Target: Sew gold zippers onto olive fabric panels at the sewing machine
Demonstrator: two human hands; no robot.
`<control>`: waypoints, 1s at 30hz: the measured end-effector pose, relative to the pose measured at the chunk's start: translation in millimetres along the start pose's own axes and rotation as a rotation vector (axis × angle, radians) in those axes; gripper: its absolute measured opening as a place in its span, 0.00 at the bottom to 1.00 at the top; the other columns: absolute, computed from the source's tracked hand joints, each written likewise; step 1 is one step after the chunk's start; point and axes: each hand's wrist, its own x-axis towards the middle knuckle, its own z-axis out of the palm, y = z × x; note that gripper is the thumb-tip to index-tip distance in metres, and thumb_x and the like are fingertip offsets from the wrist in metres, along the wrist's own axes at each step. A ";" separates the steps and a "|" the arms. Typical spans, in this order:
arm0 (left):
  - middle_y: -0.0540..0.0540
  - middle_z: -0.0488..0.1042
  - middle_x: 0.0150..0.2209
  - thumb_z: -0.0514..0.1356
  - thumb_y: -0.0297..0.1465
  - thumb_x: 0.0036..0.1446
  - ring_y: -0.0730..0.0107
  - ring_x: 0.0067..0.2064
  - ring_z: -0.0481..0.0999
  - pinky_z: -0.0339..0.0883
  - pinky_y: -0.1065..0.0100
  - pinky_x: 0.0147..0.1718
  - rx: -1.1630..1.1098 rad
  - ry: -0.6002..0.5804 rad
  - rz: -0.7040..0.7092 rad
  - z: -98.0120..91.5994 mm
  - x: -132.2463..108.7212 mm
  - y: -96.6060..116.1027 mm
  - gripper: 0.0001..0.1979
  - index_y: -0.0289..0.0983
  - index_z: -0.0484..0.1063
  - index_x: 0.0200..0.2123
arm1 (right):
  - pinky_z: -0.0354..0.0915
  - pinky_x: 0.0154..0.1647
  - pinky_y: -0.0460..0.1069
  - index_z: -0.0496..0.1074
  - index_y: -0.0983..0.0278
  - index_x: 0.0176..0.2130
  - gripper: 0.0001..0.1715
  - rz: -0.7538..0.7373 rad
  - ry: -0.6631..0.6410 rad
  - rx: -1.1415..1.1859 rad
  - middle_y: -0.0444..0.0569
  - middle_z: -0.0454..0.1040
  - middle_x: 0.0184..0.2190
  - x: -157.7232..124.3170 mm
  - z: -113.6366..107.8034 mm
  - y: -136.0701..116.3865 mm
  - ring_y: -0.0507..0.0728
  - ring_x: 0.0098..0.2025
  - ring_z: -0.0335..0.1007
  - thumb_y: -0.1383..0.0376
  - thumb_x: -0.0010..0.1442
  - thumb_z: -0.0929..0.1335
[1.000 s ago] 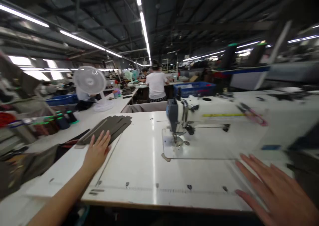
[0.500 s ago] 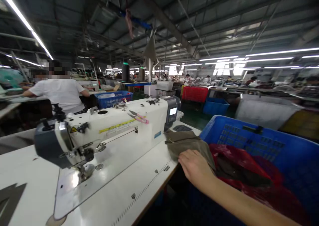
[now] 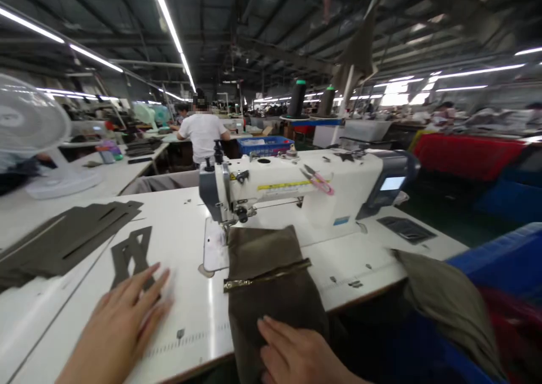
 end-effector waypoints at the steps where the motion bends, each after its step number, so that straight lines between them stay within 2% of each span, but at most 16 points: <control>1: 0.44 0.69 0.50 0.52 0.41 0.56 0.54 0.47 0.69 0.63 0.57 0.44 -0.043 -0.056 0.081 -3.0 3.3 13.1 0.18 0.46 0.68 0.48 | 0.63 0.21 0.45 0.68 0.65 0.25 0.22 0.022 0.004 0.053 0.51 0.77 0.29 -4.4 7.1 -5.6 0.54 0.29 0.73 0.67 0.63 0.54; 4: 0.46 0.70 0.48 0.51 0.32 0.59 0.61 0.48 0.68 0.61 0.60 0.47 -0.213 -0.150 0.242 -2.8 17.3 54.1 0.13 0.45 0.68 0.46 | 0.65 0.26 0.47 0.70 0.66 0.31 0.21 0.089 -0.095 0.177 0.50 0.76 0.30 -0.8 -0.8 -1.7 0.54 0.30 0.72 0.62 0.64 0.55; 7: 0.46 0.71 0.43 0.51 0.26 0.59 0.64 0.45 0.68 0.59 0.59 0.48 -0.362 -0.151 0.256 6.4 32.3 80.7 0.11 0.42 0.70 0.41 | 0.65 0.33 0.50 0.70 0.66 0.36 0.14 0.169 -0.226 0.196 0.50 0.74 0.32 12.9 -21.2 22.8 0.55 0.32 0.69 0.68 0.62 0.57; 10: 0.47 0.70 0.39 0.57 0.25 0.55 0.64 0.42 0.67 0.59 0.60 0.46 -0.450 -0.175 0.224 16.5 47.3 90.1 0.07 0.40 0.70 0.37 | 0.64 0.36 0.53 0.69 0.66 0.38 0.09 0.286 -0.320 0.138 0.51 0.71 0.33 15.0 -22.8 48.6 0.58 0.35 0.67 0.70 0.59 0.61; 13: 0.47 0.70 0.39 0.61 0.26 0.52 0.64 0.43 0.67 0.58 0.61 0.45 -0.482 -0.231 0.200 23.8 61.6 92.1 0.06 0.39 0.71 0.35 | 0.63 0.36 0.54 0.69 0.64 0.37 0.06 0.402 -0.421 0.135 0.50 0.69 0.33 8.0 -9.3 64.6 0.58 0.36 0.65 0.69 0.56 0.65; 16: 0.48 0.70 0.39 0.60 0.28 0.53 0.65 0.42 0.67 0.57 0.62 0.44 -0.466 -0.287 0.204 29.8 74.4 92.3 0.05 0.40 0.71 0.36 | 0.63 0.37 0.54 0.70 0.63 0.37 0.06 0.455 -0.456 0.153 0.49 0.68 0.33 5.6 3.2 73.9 0.58 0.37 0.65 0.68 0.56 0.66; 19: 0.49 0.71 0.36 0.59 0.28 0.54 0.67 0.40 0.69 0.56 0.62 0.44 -0.383 -0.371 0.254 34.5 84.4 93.0 0.04 0.41 0.73 0.34 | 0.63 0.37 0.53 0.71 0.62 0.36 0.07 0.439 -0.460 0.176 0.48 0.69 0.33 7.3 11.2 83.6 0.57 0.36 0.65 0.69 0.55 0.66; 21: 0.50 0.72 0.35 0.58 0.28 0.55 0.68 0.39 0.70 0.55 0.62 0.44 -0.325 -0.413 0.287 36.4 88.2 95.3 0.05 0.41 0.74 0.33 | 0.63 0.34 0.51 0.72 0.61 0.32 0.06 0.403 -0.468 0.218 0.47 0.69 0.30 7.6 16.3 89.1 0.56 0.34 0.66 0.70 0.56 0.65; 23: 0.49 0.72 0.37 0.58 0.29 0.55 0.68 0.39 0.70 0.55 0.62 0.46 -0.294 -0.425 0.315 37.4 89.9 99.5 0.06 0.41 0.74 0.36 | 0.62 0.31 0.50 0.71 0.62 0.28 0.11 0.319 -0.453 0.234 0.47 0.68 0.28 8.1 21.8 91.7 0.55 0.32 0.65 0.70 0.58 0.62; 26: 0.46 0.73 0.40 0.60 0.36 0.54 0.64 0.42 0.71 0.55 0.62 0.47 -0.321 -0.443 0.369 36.3 91.5 107.6 0.13 0.39 0.72 0.42 | 0.61 0.29 0.50 0.69 0.63 0.28 0.15 0.172 -0.376 0.200 0.48 0.68 0.27 14.4 26.6 91.3 0.55 0.29 0.64 0.69 0.60 0.57; 28: 0.46 0.74 0.38 0.59 0.36 0.55 0.64 0.40 0.72 0.59 0.64 0.44 -0.375 -0.454 0.328 31.1 93.8 113.3 0.11 0.38 0.72 0.40 | 0.61 0.29 0.50 0.69 0.62 0.29 0.16 0.109 -0.306 0.178 0.48 0.69 0.27 21.7 22.6 93.9 0.54 0.28 0.65 0.67 0.62 0.56; 30: 0.47 0.75 0.35 0.56 0.32 0.56 0.66 0.38 0.73 0.61 0.68 0.39 -0.466 -0.417 0.195 19.8 96.9 120.3 0.09 0.38 0.73 0.38 | 0.62 0.29 0.49 0.69 0.61 0.31 0.16 0.080 -0.229 0.133 0.47 0.71 0.27 27.3 11.3 103.9 0.53 0.28 0.66 0.60 0.63 0.57</control>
